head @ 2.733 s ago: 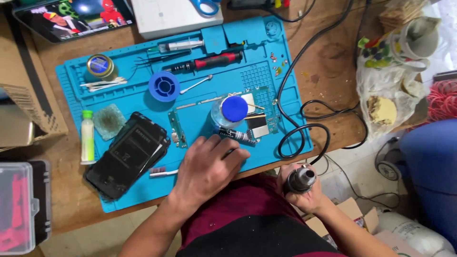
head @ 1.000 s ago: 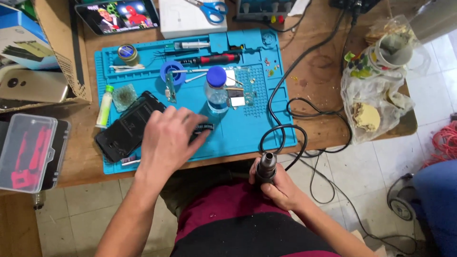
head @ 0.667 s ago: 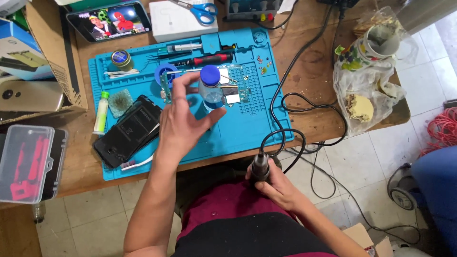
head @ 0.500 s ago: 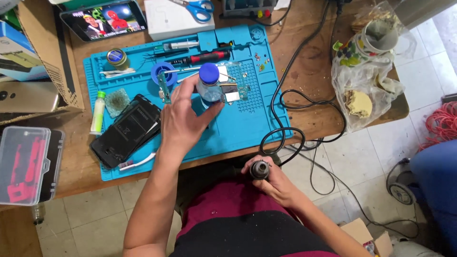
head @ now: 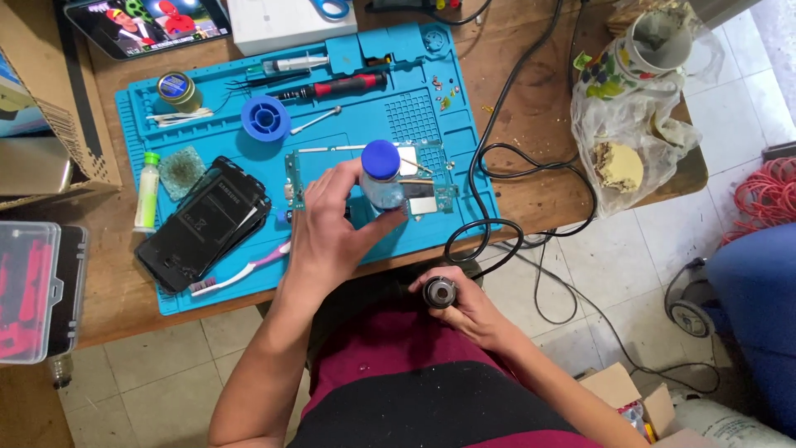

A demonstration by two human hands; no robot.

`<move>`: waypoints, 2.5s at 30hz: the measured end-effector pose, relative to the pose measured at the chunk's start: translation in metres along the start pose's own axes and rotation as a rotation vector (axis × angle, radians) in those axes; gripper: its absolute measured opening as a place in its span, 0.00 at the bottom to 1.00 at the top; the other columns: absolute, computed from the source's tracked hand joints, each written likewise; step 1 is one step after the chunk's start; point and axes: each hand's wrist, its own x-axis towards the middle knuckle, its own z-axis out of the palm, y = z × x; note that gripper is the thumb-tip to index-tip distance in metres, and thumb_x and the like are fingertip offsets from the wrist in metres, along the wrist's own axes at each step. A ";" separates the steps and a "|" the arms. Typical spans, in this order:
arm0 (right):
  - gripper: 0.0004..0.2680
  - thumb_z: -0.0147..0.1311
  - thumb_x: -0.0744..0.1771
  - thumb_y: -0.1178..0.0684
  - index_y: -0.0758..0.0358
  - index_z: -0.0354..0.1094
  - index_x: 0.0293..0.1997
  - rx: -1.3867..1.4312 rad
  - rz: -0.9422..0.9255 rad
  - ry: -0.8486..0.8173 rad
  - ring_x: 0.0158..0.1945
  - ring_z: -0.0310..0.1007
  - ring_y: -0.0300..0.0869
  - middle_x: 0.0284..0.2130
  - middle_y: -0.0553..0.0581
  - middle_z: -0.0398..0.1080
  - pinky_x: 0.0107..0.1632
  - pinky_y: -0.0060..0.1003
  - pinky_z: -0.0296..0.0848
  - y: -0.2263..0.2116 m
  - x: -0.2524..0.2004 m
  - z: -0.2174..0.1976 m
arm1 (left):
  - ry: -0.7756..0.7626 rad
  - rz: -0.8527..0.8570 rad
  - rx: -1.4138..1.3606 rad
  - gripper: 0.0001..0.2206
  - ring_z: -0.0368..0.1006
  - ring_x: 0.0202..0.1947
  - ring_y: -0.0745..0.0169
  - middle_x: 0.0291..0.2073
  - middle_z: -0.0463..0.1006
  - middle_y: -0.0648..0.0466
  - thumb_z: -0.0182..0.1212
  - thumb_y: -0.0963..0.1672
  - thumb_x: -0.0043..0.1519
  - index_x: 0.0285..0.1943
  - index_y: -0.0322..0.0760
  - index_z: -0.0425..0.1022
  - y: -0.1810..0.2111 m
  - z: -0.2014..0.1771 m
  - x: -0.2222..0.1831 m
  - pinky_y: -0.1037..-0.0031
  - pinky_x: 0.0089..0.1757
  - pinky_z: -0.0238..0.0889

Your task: Repairing a mobile phone circuit board by applying adhesive, using a heat gun, and inspecting with a magnifying glass.

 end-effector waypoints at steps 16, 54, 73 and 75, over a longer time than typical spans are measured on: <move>0.16 0.53 0.66 0.44 0.65 0.63 0.53 0.001 -0.020 -0.001 0.49 0.75 0.50 0.45 0.63 0.74 0.49 0.44 0.70 -0.003 0.005 0.003 | -0.031 0.061 -0.017 0.25 0.75 0.44 0.49 0.43 0.78 0.53 0.72 0.50 0.52 0.57 0.43 0.71 0.002 -0.001 -0.008 0.59 0.46 0.66; 0.15 0.48 0.71 0.38 0.60 0.62 0.50 0.302 -0.209 0.166 0.30 0.69 0.44 0.25 0.56 0.69 0.36 0.36 0.70 -0.075 0.027 -0.003 | -0.150 0.115 0.556 0.32 0.64 0.58 0.50 0.54 0.72 0.45 0.66 0.53 0.55 0.67 0.43 0.62 -0.002 -0.045 -0.023 0.57 0.51 0.58; 0.13 0.45 0.70 0.37 0.54 0.62 0.49 0.084 -0.227 0.224 0.33 0.69 0.41 0.27 0.51 0.68 0.50 0.46 0.68 -0.066 0.017 -0.006 | -0.224 0.180 1.275 0.15 0.73 0.43 0.56 0.37 0.81 0.57 0.56 0.57 0.63 0.53 0.59 0.77 -0.043 -0.092 0.106 0.64 0.42 0.62; 0.12 0.43 0.71 0.39 0.55 0.62 0.49 0.072 -0.255 0.230 0.33 0.68 0.42 0.27 0.51 0.68 0.49 0.46 0.69 -0.068 0.020 -0.005 | -0.228 0.218 1.331 0.14 0.74 0.41 0.55 0.35 0.82 0.57 0.55 0.56 0.63 0.51 0.58 0.79 -0.052 -0.081 0.120 0.64 0.40 0.61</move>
